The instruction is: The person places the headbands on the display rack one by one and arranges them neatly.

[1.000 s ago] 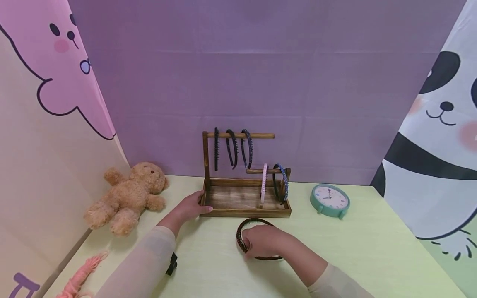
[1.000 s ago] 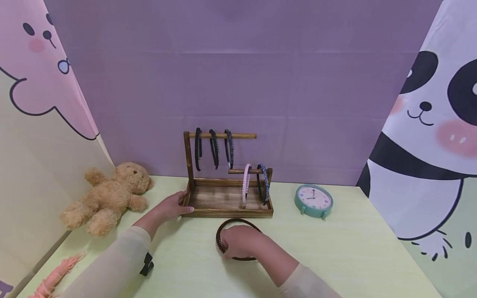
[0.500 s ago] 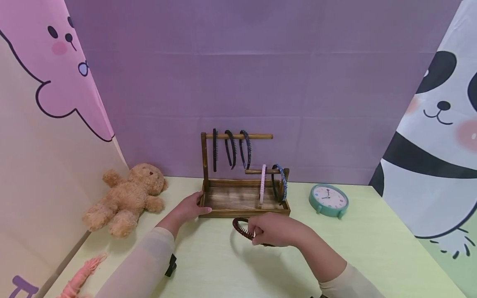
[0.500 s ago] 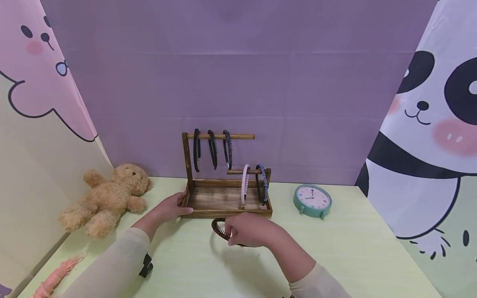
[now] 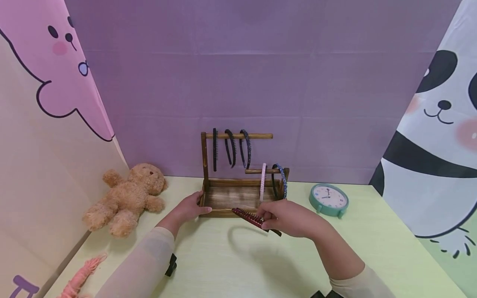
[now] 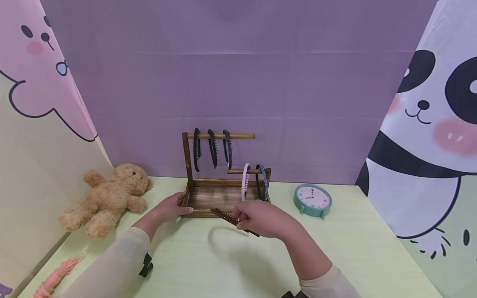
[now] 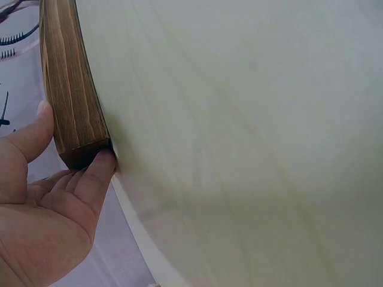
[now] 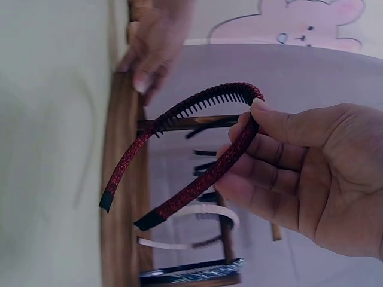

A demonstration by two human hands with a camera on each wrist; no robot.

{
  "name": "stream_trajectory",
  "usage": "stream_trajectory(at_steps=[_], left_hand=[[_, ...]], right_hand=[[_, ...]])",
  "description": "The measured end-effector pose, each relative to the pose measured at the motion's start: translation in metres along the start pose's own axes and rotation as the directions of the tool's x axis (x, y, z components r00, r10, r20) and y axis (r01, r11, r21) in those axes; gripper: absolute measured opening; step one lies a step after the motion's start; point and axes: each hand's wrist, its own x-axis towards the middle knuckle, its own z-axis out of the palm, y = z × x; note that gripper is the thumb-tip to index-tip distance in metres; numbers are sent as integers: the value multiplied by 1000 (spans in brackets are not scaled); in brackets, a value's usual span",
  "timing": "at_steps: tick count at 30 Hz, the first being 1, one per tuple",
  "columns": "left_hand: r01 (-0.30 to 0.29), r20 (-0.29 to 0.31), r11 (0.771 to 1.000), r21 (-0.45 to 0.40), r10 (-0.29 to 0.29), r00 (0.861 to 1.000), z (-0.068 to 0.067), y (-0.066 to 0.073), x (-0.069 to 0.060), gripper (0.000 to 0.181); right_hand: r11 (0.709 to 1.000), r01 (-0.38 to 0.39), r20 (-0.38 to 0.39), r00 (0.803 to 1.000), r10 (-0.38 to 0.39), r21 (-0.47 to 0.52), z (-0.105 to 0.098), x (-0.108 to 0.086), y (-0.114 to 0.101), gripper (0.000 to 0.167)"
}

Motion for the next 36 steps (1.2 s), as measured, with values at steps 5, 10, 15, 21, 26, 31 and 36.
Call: stream_trajectory(at_steps=[5, 10, 15, 21, 26, 31, 36], left_hand=[[-6, -8, 1000, 13, 6, 1000, 1, -1, 2, 79], [-7, -5, 1000, 12, 7, 1000, 1, -1, 2, 80], [-8, -3, 1000, 7, 8, 1000, 0, -1, 2, 79], [-1, 4, 1000, 5, 1, 1000, 0, -3, 2, 79], [0, 4, 1000, 7, 0, 1000, 1, -2, 2, 80], [4, 2, 1000, 4, -4, 1000, 1, -1, 2, 80], [3, 0, 1000, 2, -3, 1000, 2, -1, 1, 80]], right_hand=[[999, 38, -76, 996, -36, 27, -14, -9, 2, 15], [997, 42, -172, 985, -31, 63, -27, -18, 4, 19], [995, 7, -247, 969, 18, 101, -37, -26, 5, 25], [986, 33, -345, 938, 25, 162, -47, -34, 10, 30], [986, 23, -422, 905, 51, 167, -53, -40, 9, 33], [984, 13, -494, 866, 78, 178, -59, -42, 10, 36], [984, -7, -566, 818, 109, 180, -63, -43, 15, 38]])
